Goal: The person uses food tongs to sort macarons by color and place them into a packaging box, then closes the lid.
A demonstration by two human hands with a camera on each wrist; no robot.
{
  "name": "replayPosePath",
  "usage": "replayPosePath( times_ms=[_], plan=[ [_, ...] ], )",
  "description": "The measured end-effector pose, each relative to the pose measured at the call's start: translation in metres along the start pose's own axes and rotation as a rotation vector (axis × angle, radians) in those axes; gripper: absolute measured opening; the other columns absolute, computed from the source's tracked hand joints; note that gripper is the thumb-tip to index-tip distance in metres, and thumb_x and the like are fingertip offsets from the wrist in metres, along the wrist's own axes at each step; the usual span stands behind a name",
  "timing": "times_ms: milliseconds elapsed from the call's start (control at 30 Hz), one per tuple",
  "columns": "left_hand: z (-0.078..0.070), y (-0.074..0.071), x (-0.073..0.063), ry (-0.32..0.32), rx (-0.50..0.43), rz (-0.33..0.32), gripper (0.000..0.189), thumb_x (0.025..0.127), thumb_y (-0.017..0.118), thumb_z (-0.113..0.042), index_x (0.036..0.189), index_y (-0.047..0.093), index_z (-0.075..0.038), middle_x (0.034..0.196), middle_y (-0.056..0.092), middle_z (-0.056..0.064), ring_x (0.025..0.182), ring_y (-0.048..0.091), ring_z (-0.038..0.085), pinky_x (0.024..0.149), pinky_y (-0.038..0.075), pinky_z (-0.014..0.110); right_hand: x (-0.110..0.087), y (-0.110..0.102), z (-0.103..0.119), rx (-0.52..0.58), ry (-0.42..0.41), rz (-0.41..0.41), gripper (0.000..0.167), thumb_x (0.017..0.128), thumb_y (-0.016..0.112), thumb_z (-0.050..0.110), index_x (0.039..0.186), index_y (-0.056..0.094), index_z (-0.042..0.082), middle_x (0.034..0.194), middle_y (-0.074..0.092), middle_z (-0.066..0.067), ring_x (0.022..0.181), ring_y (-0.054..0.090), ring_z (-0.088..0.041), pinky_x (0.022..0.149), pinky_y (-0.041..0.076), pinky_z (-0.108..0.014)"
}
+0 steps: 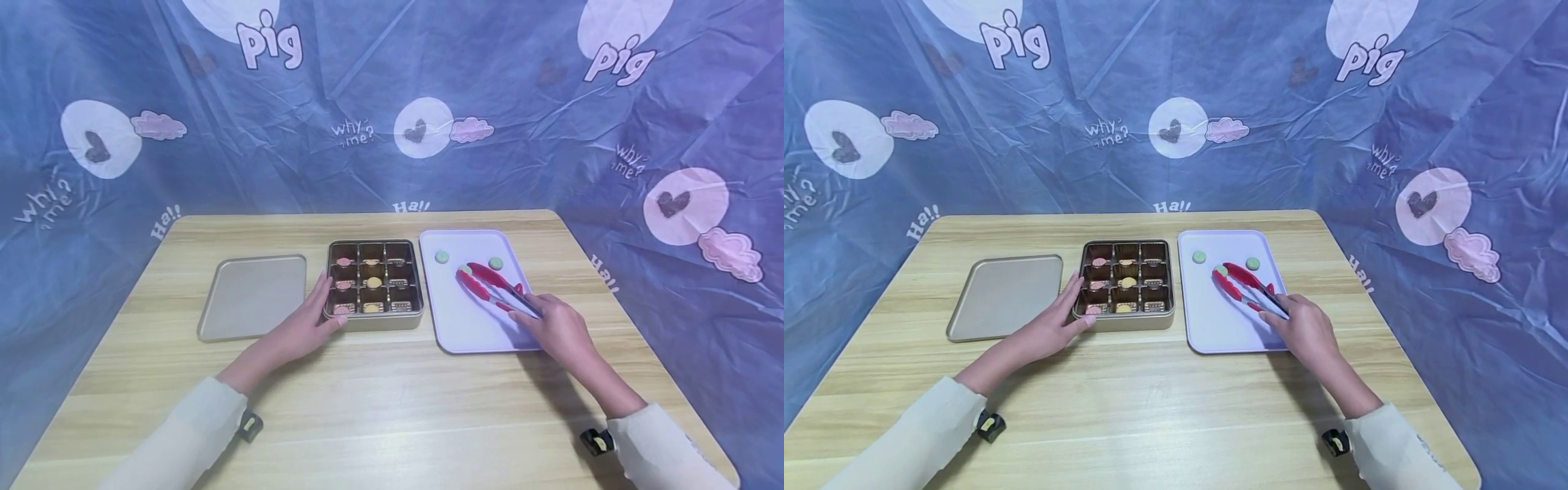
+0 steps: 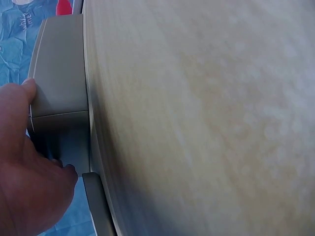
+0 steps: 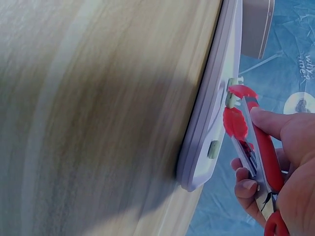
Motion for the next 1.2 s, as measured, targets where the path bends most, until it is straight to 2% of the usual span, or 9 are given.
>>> replayPosePath(
  times_ms=[233, 500, 733, 933, 1200],
  plan=[
    [0.001, 0.000, 0.001, 0.004, 0.003, -0.002, 0.094, 0.100, 0.048, -0.060, 0.162, -0.010, -0.021, 0.169, -0.020, 0.005, 0.154, 0.009, 0.041, 0.123, 0.015, 0.058, 0.001, -0.005, 0.007, 0.017, -0.018, -0.023, 0.051, 0.082, 0.084, 0.019, 0.121, 0.068, -0.010, 0.108, 0.070, -0.031, 0.093, 0.068, -0.048, 0.075, 0.054, -0.062],
    [0.003, 0.000, 0.000, 0.000, 0.004, -0.003, 0.093, 0.100, 0.049, -0.059, 0.162, -0.010, -0.022, 0.169, -0.019, 0.006, 0.154, 0.011, 0.041, 0.123, 0.016, 0.058, 0.001, -0.011, 0.017, 0.070, -0.067, -0.049, 0.050, 0.079, 0.086, 0.015, 0.122, 0.069, -0.006, 0.108, 0.071, -0.027, 0.093, 0.068, -0.045, 0.077, 0.056, -0.061],
    [0.003, 0.000, 0.000, 0.001, 0.005, -0.001, 0.094, 0.100, 0.048, -0.061, 0.162, -0.011, -0.022, 0.169, -0.019, 0.006, 0.154, 0.009, 0.040, 0.124, 0.015, 0.057, 0.000, -0.012, 0.030, 0.130, -0.076, 0.002, 0.055, 0.079, 0.086, 0.015, 0.127, 0.067, -0.005, 0.116, 0.069, -0.029, 0.102, 0.067, -0.047, 0.086, 0.056, -0.063],
    [0.002, 0.000, 0.000, 0.001, 0.001, -0.003, 0.094, 0.100, 0.048, -0.060, 0.162, -0.011, -0.021, 0.169, -0.019, 0.006, 0.154, 0.009, 0.041, 0.123, 0.015, 0.057, -0.003, -0.013, 0.049, 0.161, -0.169, -0.002, 0.054, 0.079, 0.087, 0.017, 0.126, 0.069, -0.002, 0.112, 0.073, -0.020, 0.097, 0.070, -0.037, 0.080, 0.059, -0.056],
    [0.001, 0.000, 0.000, 0.004, 0.001, -0.004, 0.093, 0.101, 0.049, -0.058, 0.162, -0.011, -0.021, 0.169, -0.019, 0.006, 0.153, 0.011, 0.042, 0.123, 0.015, 0.058, -0.010, -0.013, 0.066, 0.179, -0.196, 0.032, 0.053, 0.080, 0.086, 0.021, 0.125, 0.070, -0.001, 0.115, 0.073, -0.019, 0.105, 0.069, -0.039, 0.089, 0.057, -0.058]
  ],
)
Point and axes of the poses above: each hand's wrist, its own x-axis towards the middle knuckle, its own y-axis out of the palm, z = x × y, the point moved 6 cm from there along x, towards the middle knuckle
